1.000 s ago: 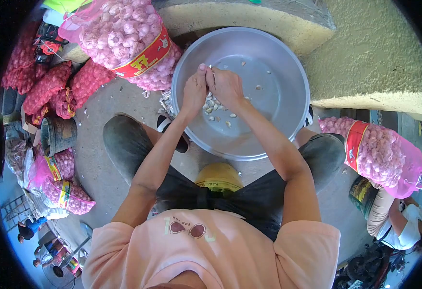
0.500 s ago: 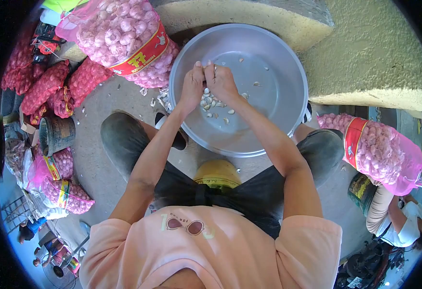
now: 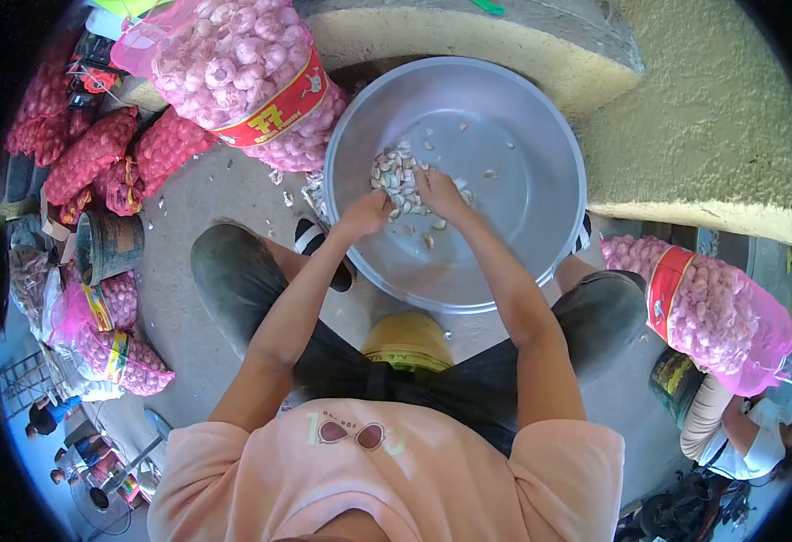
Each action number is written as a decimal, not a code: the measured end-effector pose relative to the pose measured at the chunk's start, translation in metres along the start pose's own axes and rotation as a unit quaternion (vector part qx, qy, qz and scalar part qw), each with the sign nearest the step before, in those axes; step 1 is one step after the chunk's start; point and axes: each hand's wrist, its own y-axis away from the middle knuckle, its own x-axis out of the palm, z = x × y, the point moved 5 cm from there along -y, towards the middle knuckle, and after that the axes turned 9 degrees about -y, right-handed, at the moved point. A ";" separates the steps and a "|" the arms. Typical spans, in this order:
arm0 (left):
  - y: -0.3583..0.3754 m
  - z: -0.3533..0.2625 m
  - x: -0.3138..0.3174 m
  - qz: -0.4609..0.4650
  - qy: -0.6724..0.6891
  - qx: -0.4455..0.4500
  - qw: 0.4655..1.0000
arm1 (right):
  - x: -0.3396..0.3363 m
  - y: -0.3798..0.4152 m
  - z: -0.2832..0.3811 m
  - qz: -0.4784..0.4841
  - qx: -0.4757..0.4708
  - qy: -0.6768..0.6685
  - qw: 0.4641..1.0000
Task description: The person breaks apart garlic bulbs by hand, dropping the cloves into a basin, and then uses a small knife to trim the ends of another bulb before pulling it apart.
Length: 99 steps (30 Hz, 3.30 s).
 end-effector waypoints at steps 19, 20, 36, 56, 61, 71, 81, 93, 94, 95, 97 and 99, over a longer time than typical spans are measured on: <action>0.026 -0.010 -0.011 0.119 -0.115 0.185 0.969 | 0.154 -0.097 0.066 0.107 -0.092 0.042 0.989; 0.027 -0.012 -0.038 0.167 -0.173 0.138 0.961 | 0.139 -0.092 0.067 0.135 -0.062 0.039 0.988; -0.115 0.092 -0.535 -0.323 -0.336 0.005 0.885 | 0.054 0.010 -0.041 0.028 0.115 -0.108 0.987; -0.120 0.109 -0.467 -0.390 -0.196 0.124 0.891 | 0.045 0.020 -0.016 0.057 0.090 -0.047 0.993; -0.031 0.069 -0.460 -0.497 0.220 0.179 0.820 | 0.023 -0.008 0.008 0.029 0.029 -0.047 0.998; 0.078 0.045 -0.341 -0.385 0.612 0.200 0.661 | -0.062 -0.141 0.139 -0.068 -0.159 -0.068 0.983; 0.076 0.058 -0.241 -0.174 0.867 0.071 0.462 | -0.218 -0.222 0.092 -0.257 -0.030 0.433 0.864; 0.059 0.031 -0.247 -0.190 0.779 0.116 0.587 | -0.154 -0.194 0.103 -0.272 -0.188 0.082 0.940; 0.058 0.034 -0.246 -0.191 0.780 0.116 0.585 | -0.127 -0.174 0.109 -0.211 -0.127 -0.075 0.966; 0.055 0.038 -0.246 -0.203 0.775 0.121 0.586 | -0.101 -0.149 0.125 -0.134 -0.082 -0.208 0.965; 0.058 0.031 -0.246 -0.235 0.787 0.093 0.563 | -0.051 -0.100 0.157 -0.030 -0.030 -0.418 0.907; 0.056 0.036 -0.247 -0.246 0.789 0.108 0.552 | -0.012 -0.061 0.189 0.018 -0.071 -0.484 0.872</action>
